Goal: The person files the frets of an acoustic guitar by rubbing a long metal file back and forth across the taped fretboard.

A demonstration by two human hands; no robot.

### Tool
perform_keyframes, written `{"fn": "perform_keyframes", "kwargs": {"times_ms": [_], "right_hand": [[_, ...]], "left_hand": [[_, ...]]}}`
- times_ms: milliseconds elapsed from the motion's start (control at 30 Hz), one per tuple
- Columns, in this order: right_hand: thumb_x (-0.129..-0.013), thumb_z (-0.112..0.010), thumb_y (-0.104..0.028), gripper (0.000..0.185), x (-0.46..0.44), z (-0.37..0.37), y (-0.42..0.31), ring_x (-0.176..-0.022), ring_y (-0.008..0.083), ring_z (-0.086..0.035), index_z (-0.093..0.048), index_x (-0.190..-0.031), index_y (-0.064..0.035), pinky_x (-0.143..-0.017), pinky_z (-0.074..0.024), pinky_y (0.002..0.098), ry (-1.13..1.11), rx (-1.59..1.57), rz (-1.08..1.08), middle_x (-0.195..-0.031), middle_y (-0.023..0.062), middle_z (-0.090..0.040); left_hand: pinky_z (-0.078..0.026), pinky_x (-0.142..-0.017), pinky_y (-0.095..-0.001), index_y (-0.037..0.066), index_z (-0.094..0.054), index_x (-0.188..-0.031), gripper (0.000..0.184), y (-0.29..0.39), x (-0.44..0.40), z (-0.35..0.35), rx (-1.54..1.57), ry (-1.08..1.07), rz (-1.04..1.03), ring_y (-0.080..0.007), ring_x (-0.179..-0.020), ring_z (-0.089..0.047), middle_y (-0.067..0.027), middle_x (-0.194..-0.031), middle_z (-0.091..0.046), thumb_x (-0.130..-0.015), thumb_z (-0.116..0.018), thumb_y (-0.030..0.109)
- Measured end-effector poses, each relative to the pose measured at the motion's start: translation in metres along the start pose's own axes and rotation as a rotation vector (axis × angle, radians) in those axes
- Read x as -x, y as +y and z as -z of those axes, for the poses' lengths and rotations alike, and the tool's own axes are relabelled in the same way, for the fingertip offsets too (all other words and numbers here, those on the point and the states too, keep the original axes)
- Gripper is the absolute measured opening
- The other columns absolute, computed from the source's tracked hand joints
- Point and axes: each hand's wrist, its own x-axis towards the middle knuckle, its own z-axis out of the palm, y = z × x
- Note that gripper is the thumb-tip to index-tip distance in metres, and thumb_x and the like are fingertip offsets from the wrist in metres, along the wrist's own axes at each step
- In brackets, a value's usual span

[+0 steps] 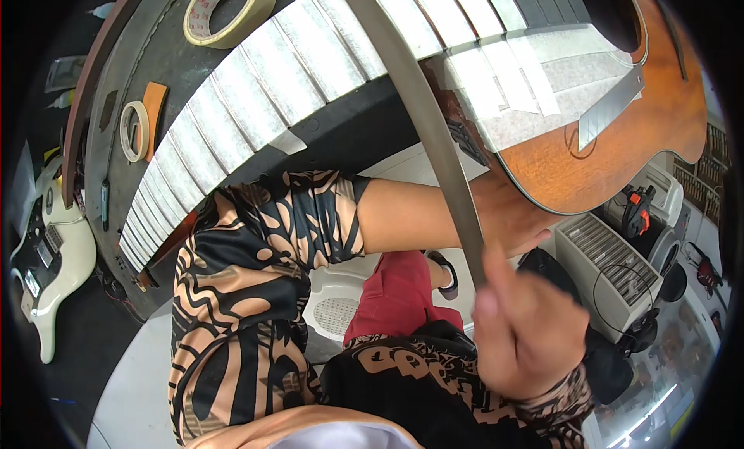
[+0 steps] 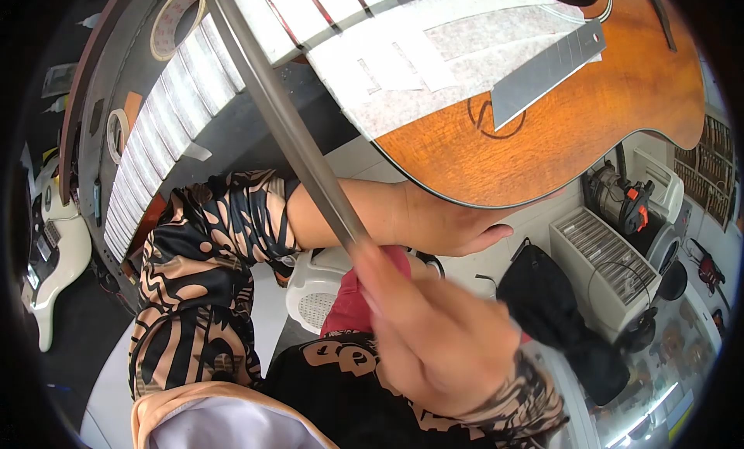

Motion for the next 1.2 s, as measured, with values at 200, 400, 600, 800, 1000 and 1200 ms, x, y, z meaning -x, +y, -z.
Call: {"fn": "perform_keyframes", "kwargs": {"times_ms": [200,400,600,800,1000,1200], "right_hand": [[-0.077,-0.064,0.006,0.046,-0.071,-0.011,-0.012,-0.066,0.0192,-0.064,-0.063,-0.122,-0.0031,-0.059,-0.0498,0.0258,0.019,0.043,0.026,-0.080,0.0091,-0.067],[-0.077,-0.065,0.004,0.042,0.038,0.000,0.010,-0.057,0.0233,-0.063,-0.063,-0.118,-0.0002,-0.057,-0.0509,0.0301,-0.007,-0.011,-0.005,-0.079,0.0166,-0.066],[-0.070,-0.066,0.011,0.050,0.045,-0.003,0.010,-0.056,0.0221,-0.061,-0.064,-0.119,-0.0006,-0.051,-0.0500,0.0285,0.051,0.069,0.033,-0.074,0.0115,-0.063],[-0.083,-0.062,0.005,0.040,-0.069,-0.014,-0.025,-0.057,0.0227,-0.063,-0.061,-0.122,0.0031,-0.060,-0.0512,0.0281,-0.035,0.144,-0.092,-0.078,0.0132,-0.067],[-0.081,-0.063,0.005,0.039,0.007,-0.009,0.003,-0.057,0.0227,-0.064,-0.062,-0.120,0.0023,-0.057,-0.0515,0.0296,-0.014,0.079,0.012,-0.073,0.0152,-0.064],[-0.068,-0.065,0.009,0.057,0.033,-0.009,0.001,-0.053,0.0212,-0.056,-0.061,-0.123,-0.0002,-0.047,-0.0465,0.0302,0.033,0.124,-0.004,-0.070,0.0100,-0.060]], "left_hand": [[-0.039,-0.104,-0.0446,0.004,-0.040,-0.139,0.061,0.000,0.002,0.006,0.035,-0.044,0.010,-0.0342,-0.125,-0.047,-0.0186,-0.137,-0.046,-0.085,-0.061,0.025],[-0.041,-0.101,-0.0447,0.001,-0.047,-0.133,0.055,0.004,-0.002,0.005,-0.009,0.022,0.008,-0.0347,-0.121,-0.050,-0.0188,-0.133,-0.049,-0.086,-0.061,0.025],[-0.038,-0.104,-0.0451,0.001,-0.038,-0.140,0.063,0.001,0.003,-0.015,-0.030,0.063,-0.027,-0.0348,-0.126,-0.046,-0.0195,-0.135,-0.046,-0.087,-0.058,0.028],[-0.036,-0.106,-0.0456,0.001,-0.029,-0.146,0.070,-0.001,0.013,-0.009,-0.065,-0.007,-0.010,-0.0354,-0.127,-0.044,-0.0215,-0.136,-0.044,-0.088,-0.056,0.030],[-0.037,-0.105,-0.0459,0.003,-0.029,-0.146,0.071,-0.002,0.004,-0.004,-0.055,-0.003,-0.037,-0.0356,-0.126,-0.045,-0.0212,-0.134,-0.045,-0.087,-0.057,0.030],[-0.034,-0.107,-0.0485,0.004,-0.029,-0.147,0.073,0.000,0.007,-0.011,0.000,0.054,0.003,-0.0370,-0.129,-0.041,-0.0218,-0.138,-0.042,-0.085,-0.061,0.026]]}}
